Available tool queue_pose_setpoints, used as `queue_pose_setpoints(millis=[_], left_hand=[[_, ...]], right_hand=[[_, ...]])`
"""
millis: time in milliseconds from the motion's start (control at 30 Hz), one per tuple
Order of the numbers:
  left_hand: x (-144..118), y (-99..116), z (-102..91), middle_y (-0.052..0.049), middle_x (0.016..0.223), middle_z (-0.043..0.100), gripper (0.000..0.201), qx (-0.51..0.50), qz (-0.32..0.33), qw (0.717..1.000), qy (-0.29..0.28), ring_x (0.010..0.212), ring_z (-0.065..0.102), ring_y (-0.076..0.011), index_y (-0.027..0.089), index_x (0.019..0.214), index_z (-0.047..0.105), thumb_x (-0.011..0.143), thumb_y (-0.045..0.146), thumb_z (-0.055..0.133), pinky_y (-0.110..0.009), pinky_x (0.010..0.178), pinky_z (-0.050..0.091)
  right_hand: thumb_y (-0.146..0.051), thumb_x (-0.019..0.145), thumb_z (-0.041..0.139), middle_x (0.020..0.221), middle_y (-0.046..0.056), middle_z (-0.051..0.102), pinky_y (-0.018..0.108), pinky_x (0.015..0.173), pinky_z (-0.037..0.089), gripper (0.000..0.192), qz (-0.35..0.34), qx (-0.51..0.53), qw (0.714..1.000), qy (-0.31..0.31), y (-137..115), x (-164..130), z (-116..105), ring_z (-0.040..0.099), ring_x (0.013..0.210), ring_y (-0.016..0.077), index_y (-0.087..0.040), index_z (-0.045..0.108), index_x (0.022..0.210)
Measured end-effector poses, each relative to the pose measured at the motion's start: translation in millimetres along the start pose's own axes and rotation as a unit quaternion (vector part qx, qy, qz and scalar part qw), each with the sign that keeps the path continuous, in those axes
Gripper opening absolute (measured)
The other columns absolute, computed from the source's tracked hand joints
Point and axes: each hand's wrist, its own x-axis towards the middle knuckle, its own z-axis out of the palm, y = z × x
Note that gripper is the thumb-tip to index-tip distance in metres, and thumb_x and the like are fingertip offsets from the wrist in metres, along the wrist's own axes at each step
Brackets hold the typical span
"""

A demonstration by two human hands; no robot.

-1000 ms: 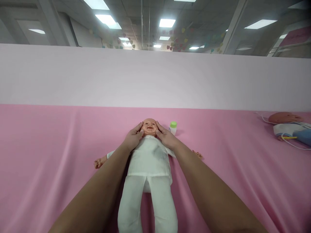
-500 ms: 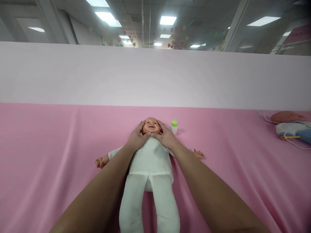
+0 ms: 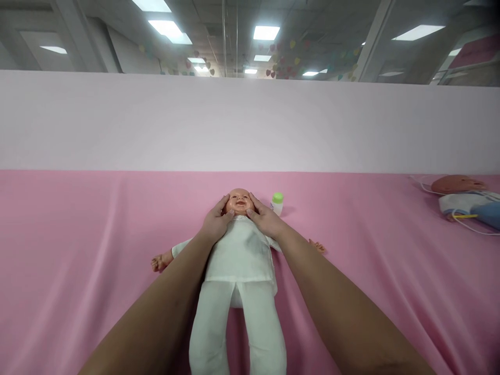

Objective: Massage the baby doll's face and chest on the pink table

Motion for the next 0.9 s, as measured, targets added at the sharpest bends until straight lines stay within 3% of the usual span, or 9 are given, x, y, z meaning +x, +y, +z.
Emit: queue_pose_setpoints(millis=[167, 400, 500, 633, 900], left_hand=[[1.1, -1.6, -1.3, -0.01, 0.163, 0.049, 0.08, -0.067, -0.01, 0.998, -0.005, 0.152, 0.045, -0.0302, 0.021, 0.158, 0.05, 0.087, 0.049, 0.073, -0.045, 0.128, 0.034], [-3.1, 7.0, -0.1, -0.01, 0.162, 0.051, 0.066, -0.073, -0.011, 0.997, 0.025, 0.153, 0.044, -0.0281, 0.019, 0.15, 0.06, 0.092, 0.05, 0.065, -0.042, 0.127, 0.035], [-4.0, 9.4, 0.9, -0.011, 0.161, 0.052, 0.08, -0.011, -0.006, 1.0, 0.017, 0.147, 0.052, -0.0305, 0.02, 0.156, 0.053, 0.086, 0.052, 0.074, -0.044, 0.124, 0.041], [-7.1, 14.8, 1.7, -0.012, 0.157, 0.056, 0.096, 0.085, -0.005, 0.996, 0.017, 0.14, 0.058, -0.0328, 0.023, 0.159, 0.047, 0.077, 0.055, 0.084, -0.045, 0.12, 0.045], [-4.4, 8.9, 1.4, -0.013, 0.159, 0.054, 0.089, 0.083, 0.02, 0.996, 0.016, 0.141, 0.057, -0.0328, 0.02, 0.158, 0.049, 0.079, 0.047, 0.081, -0.047, 0.12, 0.044]], right_hand=[[-0.067, 0.101, 0.05, 0.167, 0.002, 0.043, 0.049, 0.13, 0.029, 0.078, 0.014, 0.011, 1.0, -0.001, -0.7, -1.5, -0.2, 0.041, 0.155, 0.0257, -0.035, 0.024, 0.167], [-0.068, 0.103, 0.044, 0.164, 0.0, 0.048, 0.049, 0.13, 0.03, 0.068, 0.003, 0.044, 0.999, 0.022, 2.6, 1.0, 2.5, 0.042, 0.154, 0.0249, -0.036, 0.037, 0.163], [-0.07, 0.097, 0.057, 0.167, 0.001, 0.044, 0.047, 0.13, 0.03, 0.076, -0.012, 0.032, 0.998, 0.043, 2.5, 1.6, 6.0, 0.041, 0.155, 0.0262, -0.035, 0.039, 0.162], [-0.06, 0.084, 0.08, 0.16, 0.006, 0.052, 0.049, 0.124, 0.039, 0.092, -0.025, 0.036, 0.997, 0.064, 5.2, 3.2, 10.7, 0.051, 0.146, 0.0295, -0.033, 0.04, 0.162], [-0.043, 0.085, 0.08, 0.161, 0.006, 0.051, 0.043, 0.124, 0.041, 0.088, -0.013, 0.05, 0.997, 0.059, 2.9, 3.4, 9.9, 0.051, 0.147, 0.0256, -0.029, 0.04, 0.162]])
